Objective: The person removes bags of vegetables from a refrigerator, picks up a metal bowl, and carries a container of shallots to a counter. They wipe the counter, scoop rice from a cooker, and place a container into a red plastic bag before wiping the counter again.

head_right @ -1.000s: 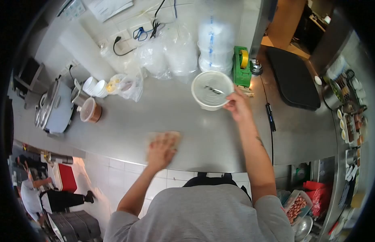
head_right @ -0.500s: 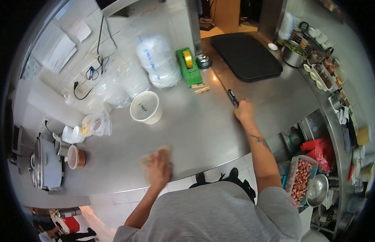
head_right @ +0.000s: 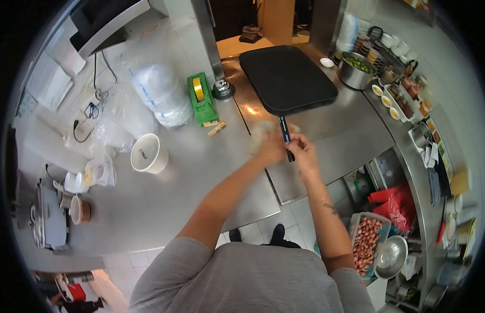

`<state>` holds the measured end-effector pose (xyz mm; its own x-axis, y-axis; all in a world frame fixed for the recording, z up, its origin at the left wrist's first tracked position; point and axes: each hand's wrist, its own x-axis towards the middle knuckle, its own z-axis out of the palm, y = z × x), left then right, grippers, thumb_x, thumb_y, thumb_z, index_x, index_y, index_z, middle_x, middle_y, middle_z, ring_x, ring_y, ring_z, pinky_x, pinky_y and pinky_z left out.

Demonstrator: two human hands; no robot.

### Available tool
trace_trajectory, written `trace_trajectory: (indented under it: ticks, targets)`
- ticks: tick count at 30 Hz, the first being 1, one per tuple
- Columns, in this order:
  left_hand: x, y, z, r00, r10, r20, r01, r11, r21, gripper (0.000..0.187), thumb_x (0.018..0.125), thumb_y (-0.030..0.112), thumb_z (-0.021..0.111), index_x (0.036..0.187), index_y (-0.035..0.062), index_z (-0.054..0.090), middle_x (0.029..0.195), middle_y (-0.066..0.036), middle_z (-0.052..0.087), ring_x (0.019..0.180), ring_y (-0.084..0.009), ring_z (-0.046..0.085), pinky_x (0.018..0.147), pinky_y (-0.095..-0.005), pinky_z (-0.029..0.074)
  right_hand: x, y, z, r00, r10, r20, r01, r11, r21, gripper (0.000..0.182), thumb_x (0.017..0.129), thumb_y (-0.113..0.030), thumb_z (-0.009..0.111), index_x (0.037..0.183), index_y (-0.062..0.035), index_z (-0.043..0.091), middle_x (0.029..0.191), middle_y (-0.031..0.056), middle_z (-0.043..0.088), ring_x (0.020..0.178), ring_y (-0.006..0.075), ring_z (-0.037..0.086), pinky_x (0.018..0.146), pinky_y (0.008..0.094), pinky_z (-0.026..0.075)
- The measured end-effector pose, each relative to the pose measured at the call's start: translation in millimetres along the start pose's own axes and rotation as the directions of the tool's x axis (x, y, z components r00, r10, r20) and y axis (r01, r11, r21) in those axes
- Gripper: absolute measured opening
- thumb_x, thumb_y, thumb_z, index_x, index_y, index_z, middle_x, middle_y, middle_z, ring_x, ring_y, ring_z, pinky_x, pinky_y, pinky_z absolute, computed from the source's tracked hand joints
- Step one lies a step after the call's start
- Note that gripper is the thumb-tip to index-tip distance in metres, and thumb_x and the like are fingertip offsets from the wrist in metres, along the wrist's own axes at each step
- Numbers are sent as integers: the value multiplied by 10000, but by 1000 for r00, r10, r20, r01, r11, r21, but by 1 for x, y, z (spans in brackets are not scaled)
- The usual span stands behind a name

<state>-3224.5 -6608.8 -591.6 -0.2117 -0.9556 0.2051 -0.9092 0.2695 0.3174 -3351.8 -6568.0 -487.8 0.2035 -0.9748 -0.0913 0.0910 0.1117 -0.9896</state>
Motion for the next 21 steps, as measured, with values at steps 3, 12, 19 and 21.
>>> trace_trajectory:
  ticks: [3,12,19,21]
  targets:
    - [-47,59,2,979,131,157,-128,991,-28,429,783,205,557,1182,52,525,1321,-158,406,1212,-328,369,835,-472,359,24,18,-10,996,-10,91,12,1000,-23,198,771,-53,604,965,-10,602,759,-17,551,696,62,491,640,208,392]
    - [-255,66,-81,951,-249,183,242,968,62,632,790,136,549,1379,248,347,1472,-37,255,1342,-321,249,966,-527,334,47,82,123,874,25,486,163,927,-339,247,734,-102,637,960,-5,609,761,69,595,688,152,571,609,277,456]
    - [-346,-60,-144,624,-642,-446,637,748,-186,427,823,55,510,1247,98,516,1273,-236,398,1077,-380,480,876,-445,410,63,107,221,661,-583,472,731,359,-581,398,760,-137,639,1132,-43,532,1103,125,548,1037,282,501,823,352,424]
    - [-340,-50,-189,407,-814,-414,623,579,-525,370,842,58,507,1210,72,545,1239,-264,399,1043,-378,494,862,-409,416,85,101,213,683,-510,523,696,240,-676,428,761,-133,629,1160,-39,506,1163,143,503,1129,316,424,896,403,376]
